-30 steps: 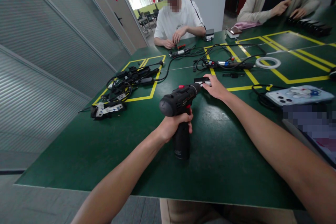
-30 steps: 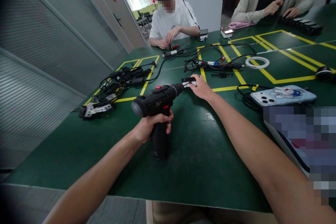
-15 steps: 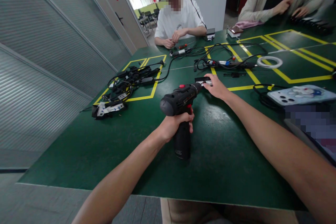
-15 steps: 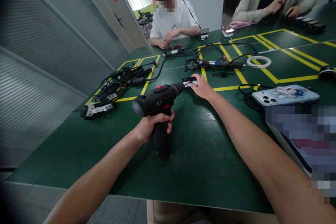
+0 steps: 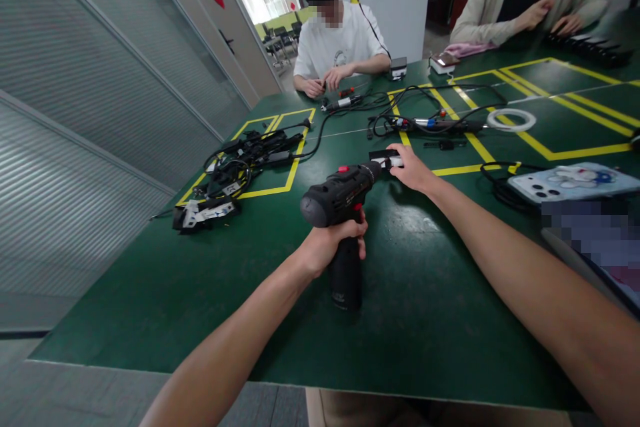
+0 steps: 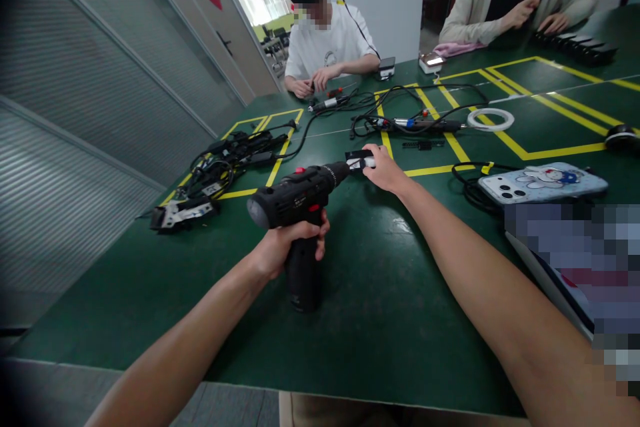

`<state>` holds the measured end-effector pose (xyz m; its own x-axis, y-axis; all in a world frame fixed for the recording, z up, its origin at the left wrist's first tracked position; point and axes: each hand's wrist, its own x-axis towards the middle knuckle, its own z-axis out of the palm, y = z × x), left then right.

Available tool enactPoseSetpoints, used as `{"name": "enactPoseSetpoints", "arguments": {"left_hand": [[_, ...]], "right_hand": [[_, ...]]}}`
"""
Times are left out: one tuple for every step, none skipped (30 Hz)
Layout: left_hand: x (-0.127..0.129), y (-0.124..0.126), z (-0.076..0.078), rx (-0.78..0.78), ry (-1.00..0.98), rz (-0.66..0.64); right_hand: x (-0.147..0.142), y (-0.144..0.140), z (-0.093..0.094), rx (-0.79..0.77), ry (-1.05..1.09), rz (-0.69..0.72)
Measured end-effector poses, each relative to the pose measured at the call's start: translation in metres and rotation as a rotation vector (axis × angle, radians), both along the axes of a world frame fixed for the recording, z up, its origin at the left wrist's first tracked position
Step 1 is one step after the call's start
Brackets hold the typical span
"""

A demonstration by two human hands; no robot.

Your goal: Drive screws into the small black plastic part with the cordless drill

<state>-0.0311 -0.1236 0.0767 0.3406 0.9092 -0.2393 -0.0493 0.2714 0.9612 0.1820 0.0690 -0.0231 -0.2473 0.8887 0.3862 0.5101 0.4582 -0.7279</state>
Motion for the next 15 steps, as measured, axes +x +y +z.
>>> {"name": "enactPoseSetpoints", "arguments": {"left_hand": [[0.0000, -0.0001, -0.0001, -0.002, 0.001, 0.000], [-0.0001, -0.0002, -0.0003, -0.004, 0.003, 0.001], [-0.0001, -0.0004, -0.0004, -0.005, 0.003, 0.003], [-0.0001, -0.0005, -0.0007, -0.005, 0.005, 0.007], [-0.0002, -0.0006, -0.0010, -0.004, 0.008, 0.012], [-0.0003, -0.0007, -0.0012, -0.003, 0.010, 0.014], [-0.0005, -0.0007, -0.0015, -0.002, 0.009, 0.013], [-0.0006, -0.0006, -0.0018, 0.000, 0.005, 0.009], [-0.0008, -0.0005, -0.0019, 0.004, 0.000, 0.003], [-0.0009, -0.0004, -0.0020, 0.008, -0.006, -0.003], [-0.0010, -0.0003, -0.0020, 0.011, -0.010, -0.007], [-0.0010, -0.0002, -0.0020, 0.010, -0.010, -0.009], [-0.0010, -0.0001, -0.0019, 0.006, -0.007, -0.008], [-0.0009, 0.0000, -0.0018, 0.001, -0.002, -0.005], [-0.0008, 0.0000, -0.0017, -0.003, 0.002, -0.002]], "right_hand": [[0.0000, -0.0002, 0.0001, -0.004, -0.002, -0.002], [0.0000, -0.0007, 0.0005, -0.007, -0.006, -0.004], [-0.0001, -0.0013, 0.0009, -0.009, -0.012, -0.005], [-0.0002, -0.0021, 0.0015, -0.008, -0.018, -0.006], [-0.0003, -0.0030, 0.0022, -0.004, -0.024, -0.008], [-0.0004, -0.0038, 0.0028, 0.001, -0.029, -0.008], [-0.0005, -0.0046, 0.0035, 0.007, -0.032, -0.008], [-0.0006, -0.0053, 0.0040, 0.010, -0.034, -0.009], [-0.0007, -0.0058, 0.0044, 0.012, -0.035, -0.009], [-0.0008, -0.0061, 0.0046, 0.012, -0.036, -0.009], [-0.0008, -0.0062, 0.0046, 0.013, -0.035, -0.009], [-0.0008, -0.0060, 0.0044, 0.015, -0.032, -0.010], [-0.0008, -0.0058, 0.0041, 0.017, -0.029, -0.010], [-0.0008, -0.0054, 0.0036, 0.020, -0.025, -0.009], [-0.0008, -0.0051, 0.0031, 0.021, -0.021, -0.007]]}}
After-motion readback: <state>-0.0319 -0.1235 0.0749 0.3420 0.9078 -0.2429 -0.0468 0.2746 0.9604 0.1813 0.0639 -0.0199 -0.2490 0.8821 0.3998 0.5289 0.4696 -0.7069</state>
